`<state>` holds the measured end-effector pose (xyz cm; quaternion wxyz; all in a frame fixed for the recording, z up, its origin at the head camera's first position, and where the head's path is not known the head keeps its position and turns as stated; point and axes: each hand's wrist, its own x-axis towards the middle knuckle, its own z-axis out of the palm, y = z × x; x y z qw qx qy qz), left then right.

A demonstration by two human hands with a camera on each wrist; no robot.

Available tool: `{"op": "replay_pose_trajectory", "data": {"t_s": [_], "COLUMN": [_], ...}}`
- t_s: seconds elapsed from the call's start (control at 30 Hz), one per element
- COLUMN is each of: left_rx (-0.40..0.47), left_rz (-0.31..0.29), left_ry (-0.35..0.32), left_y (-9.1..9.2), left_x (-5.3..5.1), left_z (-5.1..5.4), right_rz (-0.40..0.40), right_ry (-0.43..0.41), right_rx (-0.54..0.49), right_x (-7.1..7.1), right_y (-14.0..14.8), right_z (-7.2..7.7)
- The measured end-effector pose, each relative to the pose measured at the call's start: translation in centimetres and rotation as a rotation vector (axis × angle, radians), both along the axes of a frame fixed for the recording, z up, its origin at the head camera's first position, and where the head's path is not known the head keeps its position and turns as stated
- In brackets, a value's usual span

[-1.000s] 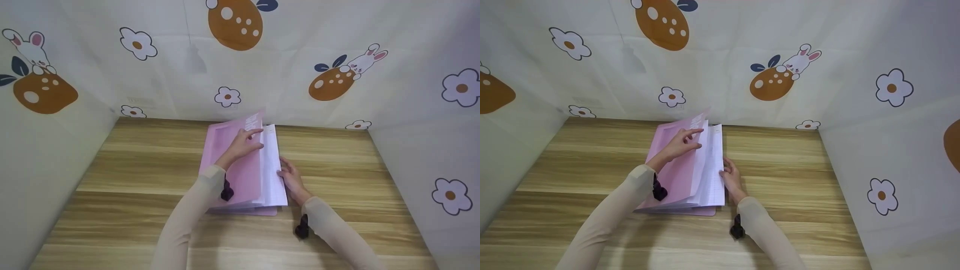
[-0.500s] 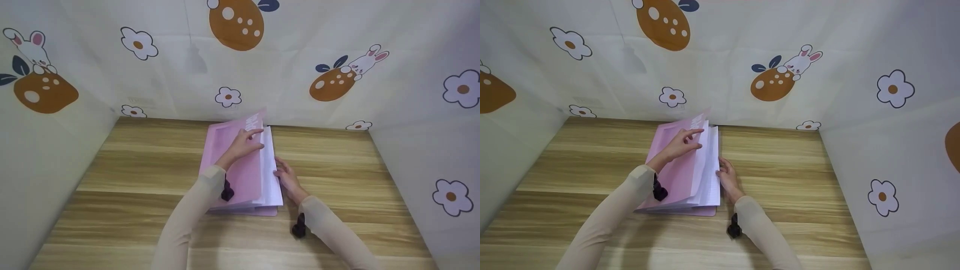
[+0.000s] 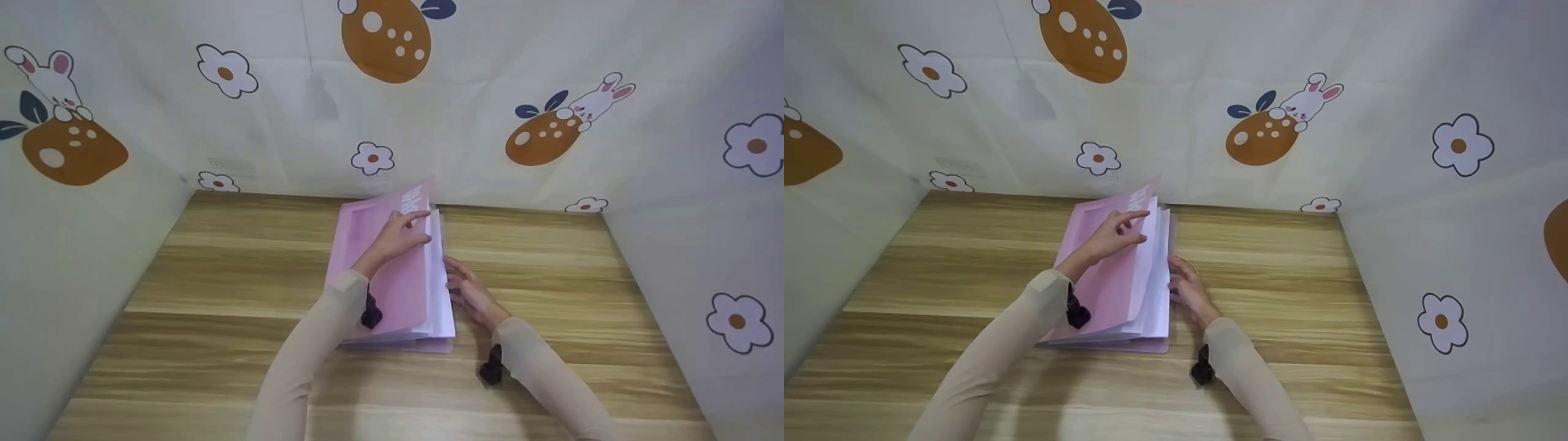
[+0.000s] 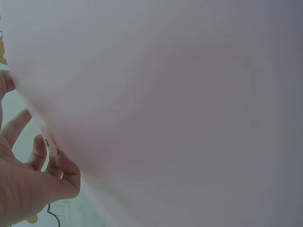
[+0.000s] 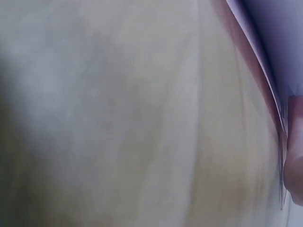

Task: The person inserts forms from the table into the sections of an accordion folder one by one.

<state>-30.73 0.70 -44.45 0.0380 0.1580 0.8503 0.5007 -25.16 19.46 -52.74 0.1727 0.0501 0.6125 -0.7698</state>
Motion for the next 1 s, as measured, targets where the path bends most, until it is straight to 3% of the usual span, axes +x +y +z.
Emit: {"op": "replay_pose_trajectory", "data": {"t_s": [0.67,1.0], "left_rx": [0.013,0.004], "left_rz": [-0.013,-0.007], "left_ry": [0.02,0.026], "left_y": [0.0,0.0], "left_x": [0.2,0.2], "left_z": [-0.1,0.0], "right_rz": [0.056,0.027], "right_ry": [-0.019,-0.01], "right_rx": [0.043,0.087], "right_x": [0.1,0.3], "right_y": [-1.0,-1.5], "right_z": [-0.3,-0.3]}}
